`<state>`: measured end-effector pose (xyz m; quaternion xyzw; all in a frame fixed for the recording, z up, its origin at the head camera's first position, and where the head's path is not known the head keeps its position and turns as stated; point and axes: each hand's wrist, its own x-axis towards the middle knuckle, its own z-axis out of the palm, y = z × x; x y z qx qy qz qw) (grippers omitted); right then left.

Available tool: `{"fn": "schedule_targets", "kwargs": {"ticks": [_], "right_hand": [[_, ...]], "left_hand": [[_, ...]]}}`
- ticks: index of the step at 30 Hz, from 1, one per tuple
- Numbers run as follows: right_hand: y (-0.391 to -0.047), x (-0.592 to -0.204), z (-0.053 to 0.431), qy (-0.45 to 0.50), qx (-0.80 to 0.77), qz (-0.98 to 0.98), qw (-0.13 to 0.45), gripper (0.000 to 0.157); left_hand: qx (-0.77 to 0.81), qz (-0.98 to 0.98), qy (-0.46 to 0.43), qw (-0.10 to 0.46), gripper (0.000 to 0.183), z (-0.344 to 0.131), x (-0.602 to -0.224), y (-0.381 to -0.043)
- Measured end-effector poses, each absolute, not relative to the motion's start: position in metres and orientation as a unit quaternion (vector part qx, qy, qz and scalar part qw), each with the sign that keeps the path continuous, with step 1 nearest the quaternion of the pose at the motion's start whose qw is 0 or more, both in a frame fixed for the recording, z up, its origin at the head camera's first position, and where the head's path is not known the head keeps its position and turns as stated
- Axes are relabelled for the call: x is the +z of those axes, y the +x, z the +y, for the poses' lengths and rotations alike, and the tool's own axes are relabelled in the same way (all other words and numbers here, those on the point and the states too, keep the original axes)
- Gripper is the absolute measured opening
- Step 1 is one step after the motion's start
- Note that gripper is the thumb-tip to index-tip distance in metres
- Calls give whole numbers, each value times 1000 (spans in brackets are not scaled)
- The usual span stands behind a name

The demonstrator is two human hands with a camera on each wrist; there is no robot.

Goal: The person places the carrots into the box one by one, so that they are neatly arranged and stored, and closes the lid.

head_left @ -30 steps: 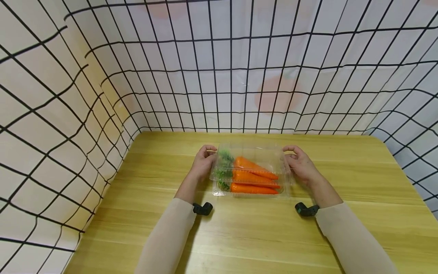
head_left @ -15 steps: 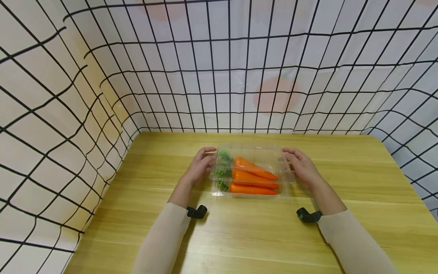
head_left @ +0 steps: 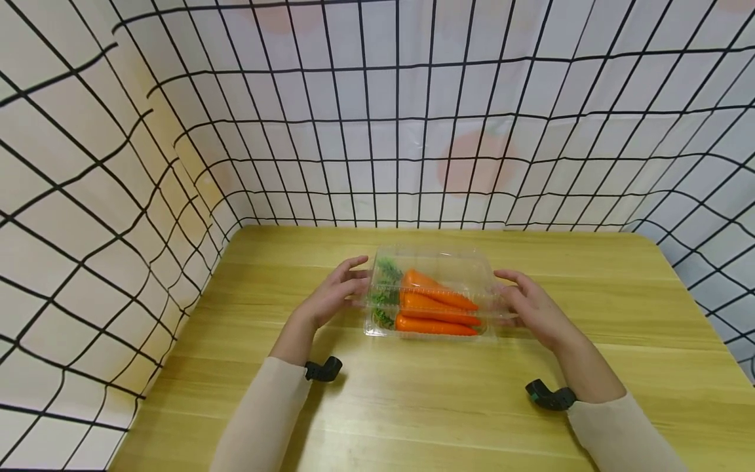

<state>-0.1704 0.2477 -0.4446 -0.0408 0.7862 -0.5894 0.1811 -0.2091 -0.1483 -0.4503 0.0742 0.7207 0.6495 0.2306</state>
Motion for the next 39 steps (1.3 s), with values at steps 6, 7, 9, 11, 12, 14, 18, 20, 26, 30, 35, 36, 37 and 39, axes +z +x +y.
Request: {"fn": "schedule_targets", "kwargs": {"ticks": [6, 7, 9, 11, 12, 14, 18, 20, 26, 30, 35, 36, 37, 39], "right_hand": [[-157, -441, 255, -75, -592, 771, 221, 65], [-155, -441, 256, -81, -592, 769, 229, 65], [-152, -441, 258, -90, -593, 762, 245, 66], [-149, -440, 260, -99, -591, 757, 261, 67], [-148, -440, 260, -101, -591, 754, 268, 67], [-146, -441, 261, -106, -591, 749, 279, 68], [-144, -442, 260, -107, -599, 737, 293, 72], [-143, -444, 259, -112, -606, 730, 296, 75], [-144, -448, 256, -122, -620, 718, 292, 81], [-146, -451, 254, -111, -620, 723, 285, 85], [-148, -454, 251, -93, -617, 734, 269, 85], [-149, -454, 250, -88, -617, 736, 265, 84], [-149, -454, 249, -83, -616, 739, 260, 84], [-151, -455, 247, -74, -615, 744, 250, 83]], "left_hand": [[601, 744, 86, 280, 74, -158, -439, -196], [595, 745, 86, 288, 75, -160, -437, -194], [587, 744, 88, 306, 77, -162, -434, -190], [580, 740, 92, 328, 79, -164, -431, -186], [577, 735, 93, 342, 80, -164, -430, -184], [574, 726, 94, 368, 81, -163, -429, -181], [574, 711, 95, 395, 84, -161, -430, -176], [579, 708, 97, 392, 86, -161, -433, -175], [597, 703, 100, 373, 92, -159, -440, -175], [607, 703, 99, 357, 94, -157, -446, -177], [624, 698, 92, 338, 93, -155, -452, -179], [628, 698, 91, 333, 92, -155, -452, -180], [631, 698, 89, 328, 92, -154, -453, -180], [636, 699, 84, 317, 91, -153, -454, -181]]}}
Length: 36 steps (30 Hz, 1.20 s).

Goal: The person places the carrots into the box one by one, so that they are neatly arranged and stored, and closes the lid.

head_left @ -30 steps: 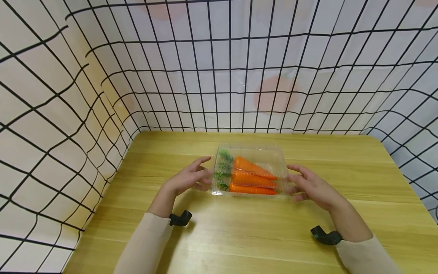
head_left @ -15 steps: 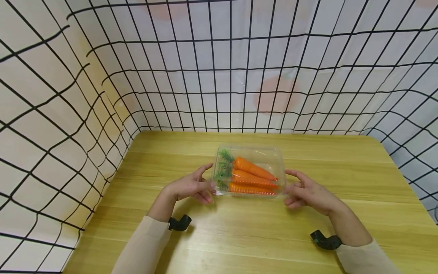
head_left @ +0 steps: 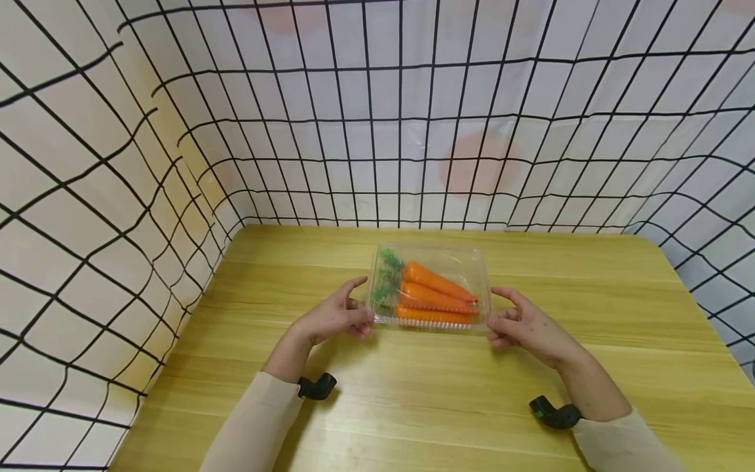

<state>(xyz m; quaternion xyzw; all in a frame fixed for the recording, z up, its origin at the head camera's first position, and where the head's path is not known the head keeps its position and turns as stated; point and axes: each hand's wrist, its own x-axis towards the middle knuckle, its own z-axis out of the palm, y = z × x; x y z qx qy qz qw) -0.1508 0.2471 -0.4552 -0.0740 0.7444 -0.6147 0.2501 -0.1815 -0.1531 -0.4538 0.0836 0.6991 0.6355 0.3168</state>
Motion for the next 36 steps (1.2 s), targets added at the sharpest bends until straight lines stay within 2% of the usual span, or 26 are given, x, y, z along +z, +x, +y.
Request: {"fn": "schedule_targets", "kwargs": {"ticks": [7, 14, 36], "right_hand": [[-156, -461, 239, -50, -617, 755, 215, 77], [-160, -463, 232, -10, -643, 742, 189, 68], [-162, -475, 232, -5, -728, 655, 202, 50]], "left_hand": [[653, 706, 42, 271, 79, -144, -456, -185], [672, 700, 11, 242, 76, -134, -459, -187], [690, 684, 0, 236, 72, -131, -462, -186]]}}
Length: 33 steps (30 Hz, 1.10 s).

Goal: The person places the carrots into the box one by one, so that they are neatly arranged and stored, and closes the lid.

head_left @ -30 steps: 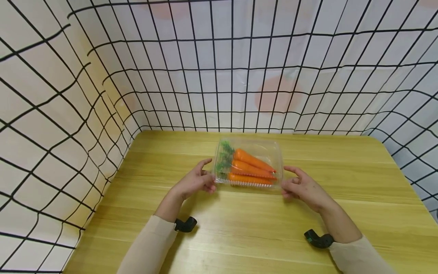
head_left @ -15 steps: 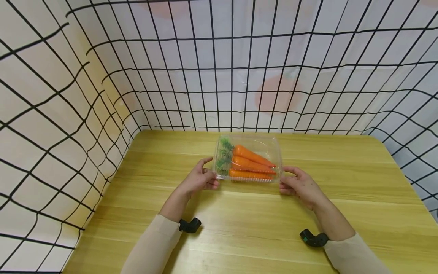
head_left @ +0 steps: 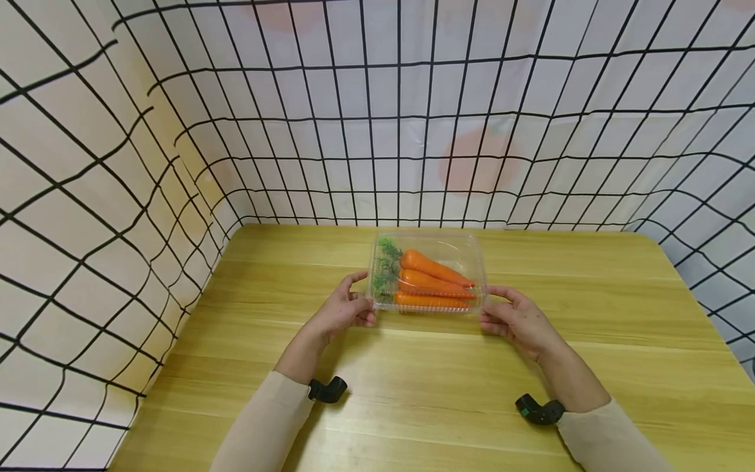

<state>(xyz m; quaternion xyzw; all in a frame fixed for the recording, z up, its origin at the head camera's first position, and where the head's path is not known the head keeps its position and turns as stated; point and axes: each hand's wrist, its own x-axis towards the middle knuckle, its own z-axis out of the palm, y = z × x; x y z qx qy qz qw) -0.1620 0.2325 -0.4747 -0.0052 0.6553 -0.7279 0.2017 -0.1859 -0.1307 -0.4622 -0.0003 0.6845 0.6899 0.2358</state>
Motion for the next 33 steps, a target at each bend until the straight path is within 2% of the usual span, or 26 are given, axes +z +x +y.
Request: {"fn": "schedule_targets", "kwargs": {"ticks": [7, 22, 33], "right_hand": [[-162, -474, 231, 5, -762, 617, 198, 34], [-162, -476, 232, -30, -801, 563, 202, 28], [-163, -482, 233, -39, -816, 541, 201, 29]], "left_hand": [[691, 682, -1, 240, 72, -131, -463, -186], [690, 680, -7, 250, 72, -130, -461, -187], [688, 683, 1, 244, 73, -131, -464, -188]]}}
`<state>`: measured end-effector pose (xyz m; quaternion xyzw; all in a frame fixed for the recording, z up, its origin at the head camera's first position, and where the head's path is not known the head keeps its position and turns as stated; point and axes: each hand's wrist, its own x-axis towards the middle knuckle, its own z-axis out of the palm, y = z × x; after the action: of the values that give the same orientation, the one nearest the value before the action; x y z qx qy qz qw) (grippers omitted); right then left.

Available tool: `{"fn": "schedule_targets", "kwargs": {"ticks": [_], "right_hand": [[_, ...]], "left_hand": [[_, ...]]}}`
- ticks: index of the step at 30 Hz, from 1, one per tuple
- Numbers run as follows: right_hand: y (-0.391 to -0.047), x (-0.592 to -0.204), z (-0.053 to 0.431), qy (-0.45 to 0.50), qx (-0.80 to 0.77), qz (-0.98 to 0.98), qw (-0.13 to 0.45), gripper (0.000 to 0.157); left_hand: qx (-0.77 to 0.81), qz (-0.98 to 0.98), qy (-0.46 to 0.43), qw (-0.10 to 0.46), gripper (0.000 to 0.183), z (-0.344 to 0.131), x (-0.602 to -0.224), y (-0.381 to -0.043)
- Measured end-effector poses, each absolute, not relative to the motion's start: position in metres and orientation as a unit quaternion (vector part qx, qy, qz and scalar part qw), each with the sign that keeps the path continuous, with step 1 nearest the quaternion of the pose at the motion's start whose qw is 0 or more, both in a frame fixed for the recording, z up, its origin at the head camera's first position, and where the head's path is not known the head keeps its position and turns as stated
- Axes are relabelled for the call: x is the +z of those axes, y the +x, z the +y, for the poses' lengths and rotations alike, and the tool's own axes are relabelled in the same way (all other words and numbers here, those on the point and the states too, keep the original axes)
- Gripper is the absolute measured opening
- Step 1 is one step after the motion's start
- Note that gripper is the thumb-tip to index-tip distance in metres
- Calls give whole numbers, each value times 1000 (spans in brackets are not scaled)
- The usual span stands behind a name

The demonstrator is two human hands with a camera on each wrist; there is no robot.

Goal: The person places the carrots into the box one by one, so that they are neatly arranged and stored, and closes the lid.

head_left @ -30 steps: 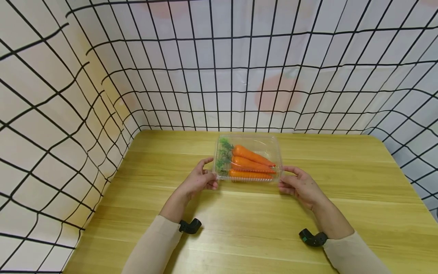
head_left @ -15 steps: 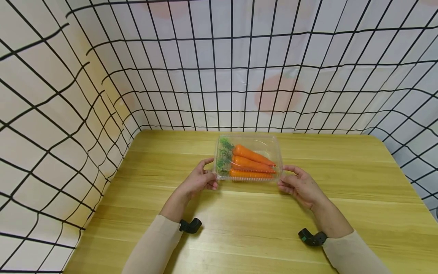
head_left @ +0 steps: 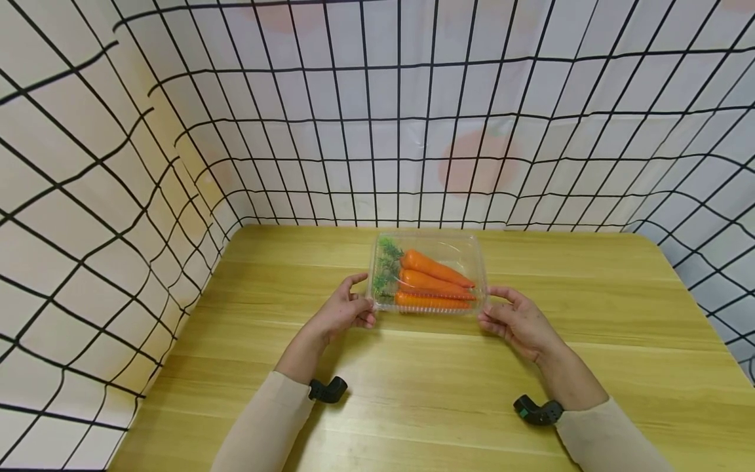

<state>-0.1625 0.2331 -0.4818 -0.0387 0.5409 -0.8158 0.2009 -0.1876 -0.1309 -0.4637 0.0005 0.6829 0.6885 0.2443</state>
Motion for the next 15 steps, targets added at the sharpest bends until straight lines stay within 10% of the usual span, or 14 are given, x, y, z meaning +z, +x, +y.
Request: {"fn": "schedule_targets", "kwargs": {"ticks": [15], "right_hand": [[-161, -470, 240, -15, -753, 613, 240, 28]], "left_hand": [[673, 700, -7, 240, 69, -137, -464, -186]]}}
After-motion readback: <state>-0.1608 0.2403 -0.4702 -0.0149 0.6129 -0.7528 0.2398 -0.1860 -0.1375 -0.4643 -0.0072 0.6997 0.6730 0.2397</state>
